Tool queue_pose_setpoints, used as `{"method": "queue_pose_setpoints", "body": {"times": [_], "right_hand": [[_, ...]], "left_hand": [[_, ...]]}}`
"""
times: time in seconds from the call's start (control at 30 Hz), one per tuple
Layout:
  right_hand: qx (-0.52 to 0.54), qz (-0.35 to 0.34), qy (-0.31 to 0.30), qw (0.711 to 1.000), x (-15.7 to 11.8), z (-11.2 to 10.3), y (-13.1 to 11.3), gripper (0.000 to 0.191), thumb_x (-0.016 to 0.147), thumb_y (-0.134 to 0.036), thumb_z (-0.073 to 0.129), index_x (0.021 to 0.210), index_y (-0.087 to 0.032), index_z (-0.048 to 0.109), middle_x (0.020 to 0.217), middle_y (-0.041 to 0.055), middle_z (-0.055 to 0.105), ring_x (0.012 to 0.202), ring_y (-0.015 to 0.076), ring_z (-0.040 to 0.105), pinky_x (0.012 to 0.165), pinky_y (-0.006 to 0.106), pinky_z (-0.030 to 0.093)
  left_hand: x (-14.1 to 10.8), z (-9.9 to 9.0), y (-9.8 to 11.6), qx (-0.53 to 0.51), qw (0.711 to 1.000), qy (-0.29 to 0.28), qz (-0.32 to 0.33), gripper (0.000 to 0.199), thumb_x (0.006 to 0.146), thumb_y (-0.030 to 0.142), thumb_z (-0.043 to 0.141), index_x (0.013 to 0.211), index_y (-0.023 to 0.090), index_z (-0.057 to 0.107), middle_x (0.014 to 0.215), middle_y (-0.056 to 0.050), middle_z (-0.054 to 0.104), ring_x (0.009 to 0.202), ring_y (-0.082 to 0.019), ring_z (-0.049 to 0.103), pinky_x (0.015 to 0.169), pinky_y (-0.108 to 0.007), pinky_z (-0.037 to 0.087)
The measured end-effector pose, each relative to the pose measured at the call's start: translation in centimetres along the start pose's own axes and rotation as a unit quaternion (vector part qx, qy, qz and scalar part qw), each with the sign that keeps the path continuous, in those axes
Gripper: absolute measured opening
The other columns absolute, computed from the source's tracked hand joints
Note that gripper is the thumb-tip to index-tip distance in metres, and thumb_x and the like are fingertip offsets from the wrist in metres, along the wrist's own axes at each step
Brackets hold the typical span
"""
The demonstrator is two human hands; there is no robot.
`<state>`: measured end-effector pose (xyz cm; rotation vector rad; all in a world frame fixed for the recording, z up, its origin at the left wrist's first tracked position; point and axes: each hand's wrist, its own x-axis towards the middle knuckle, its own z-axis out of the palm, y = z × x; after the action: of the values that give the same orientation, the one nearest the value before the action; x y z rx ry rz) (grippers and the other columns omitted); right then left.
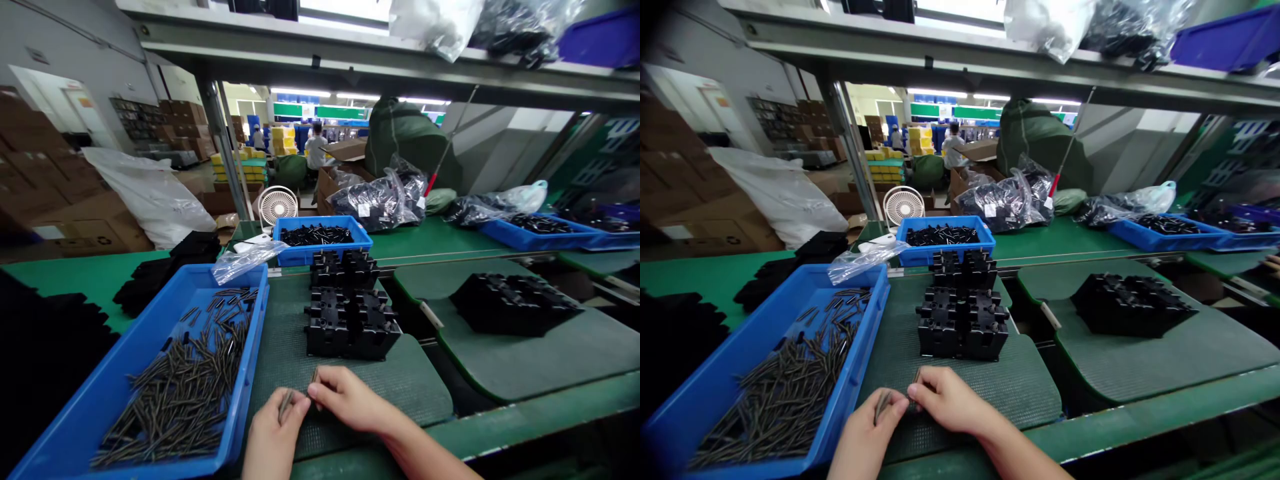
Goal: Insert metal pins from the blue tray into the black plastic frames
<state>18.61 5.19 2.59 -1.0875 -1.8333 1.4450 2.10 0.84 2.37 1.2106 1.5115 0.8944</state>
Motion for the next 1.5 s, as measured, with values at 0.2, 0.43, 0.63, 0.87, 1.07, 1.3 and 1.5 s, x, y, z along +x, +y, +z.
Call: {"method": "queue_pose_setpoints", "body": {"times": [0.2, 0.43, 0.63, 0.87, 1.07, 1.3, 1.5], "right_hand": [[0.233, 0.039, -0.057, 0.97, 0.2, 0.6, 0.6, 0.044, 0.081, -0.055, 0.061, 0.071, -0.013, 0.05, 0.059, -0.0026, 0.05, 0.046, 0.0045, 0.037, 0.043, 0.016, 0.026], [0.311, 0.052, -0.059, 0.947, -0.3, -0.8, 2.0, 0.041, 0.075, -0.047, 0.069, 0.063, -0.013, 0.05, 0.054, -0.0016, 0.051, 0.043, 0.0042, 0.039, 0.041, 0.016, 0.024], [0.29, 0.048, -0.09, 0.951, -0.2, -1.0, 1.2, 0.039, 0.073, -0.046, 0.068, 0.063, -0.01, 0.057, 0.054, 0.0011, 0.054, 0.043, 0.0064, 0.044, 0.041, 0.017, 0.026], [0.305, 0.031, -0.116, 0.945, 0.1, -0.9, 0.8, 0.032, 0.081, -0.041, 0.059, 0.068, -0.012, 0.056, 0.055, -0.0001, 0.052, 0.045, 0.007, 0.041, 0.042, 0.019, 0.027], [0.247, -0.005, -0.108, 0.963, 0.1, -1.5, 1.1, 0.039, 0.084, -0.05, 0.05, 0.065, -0.016, 0.049, 0.051, -0.003, 0.043, 0.044, 0.0086, 0.037, 0.044, 0.022, 0.031], [-0.22, -0.039, -0.016, 0.975, 0.5, -0.2, 1.0, 0.033, 0.085, -0.03, 0.059, 0.116, -0.02, 0.06, 0.105, 0.0075, 0.06, 0.09, 0.0191, 0.057, 0.081, 0.028, 0.043], [0.043, -0.025, 0.004, 0.999, 0.4, -0.3, -0.4, 0.022, 0.082, -0.03, 0.065, 0.099, -0.015, 0.066, 0.082, 0.0005, 0.063, 0.065, 0.0097, 0.052, 0.06, 0.019, 0.041]], "left_hand": [[-0.5, 0.4, -0.1, -0.274, 0.954, -0.065, -0.105, 0.047, 0.067, 0.06, 0.069, 0.076, 0.016, 0.055, 0.054, 0.009, 0.035, 0.047, -0.006, 0.024, 0.044, -0.02, 0.023], [-0.1, -0.2, -0.1, -0.307, 0.945, -0.005, -0.112, 0.047, 0.063, 0.058, 0.073, 0.068, 0.018, 0.048, 0.055, 0.009, 0.029, 0.047, -0.006, 0.026, 0.044, -0.019, 0.026], [0.2, -0.4, -1.5, 0.047, 0.983, 0.149, 0.094, 0.027, 0.082, 0.046, 0.054, 0.085, 0.02, 0.061, 0.087, -0.007, 0.066, 0.084, -0.023, 0.062, 0.078, -0.034, 0.047], [0.0, -0.1, -3.4, 0.197, 0.951, 0.132, 0.201, 0.018, 0.088, 0.033, 0.045, 0.088, 0.025, 0.061, 0.086, -0.005, 0.067, 0.085, -0.023, 0.064, 0.077, -0.034, 0.049], [1.0, -1.0, -2.7, 0.055, 0.986, 0.149, 0.053, 0.031, 0.08, 0.049, 0.052, 0.084, 0.02, 0.062, 0.082, -0.007, 0.067, 0.081, -0.025, 0.064, 0.074, -0.035, 0.049], [0.7, 0.7, -1.3, -0.276, 0.954, 0.091, -0.072, 0.049, 0.062, 0.061, 0.072, 0.073, 0.017, 0.055, 0.049, 0.011, 0.029, 0.043, -0.007, 0.029, 0.042, -0.02, 0.029], [1.0, 1.7, -2.3, -0.333, 0.935, -0.008, -0.122, 0.052, 0.056, 0.058, 0.078, 0.076, 0.016, 0.055, 0.048, 0.012, 0.028, 0.043, -0.005, 0.027, 0.042, -0.018, 0.029]]}}
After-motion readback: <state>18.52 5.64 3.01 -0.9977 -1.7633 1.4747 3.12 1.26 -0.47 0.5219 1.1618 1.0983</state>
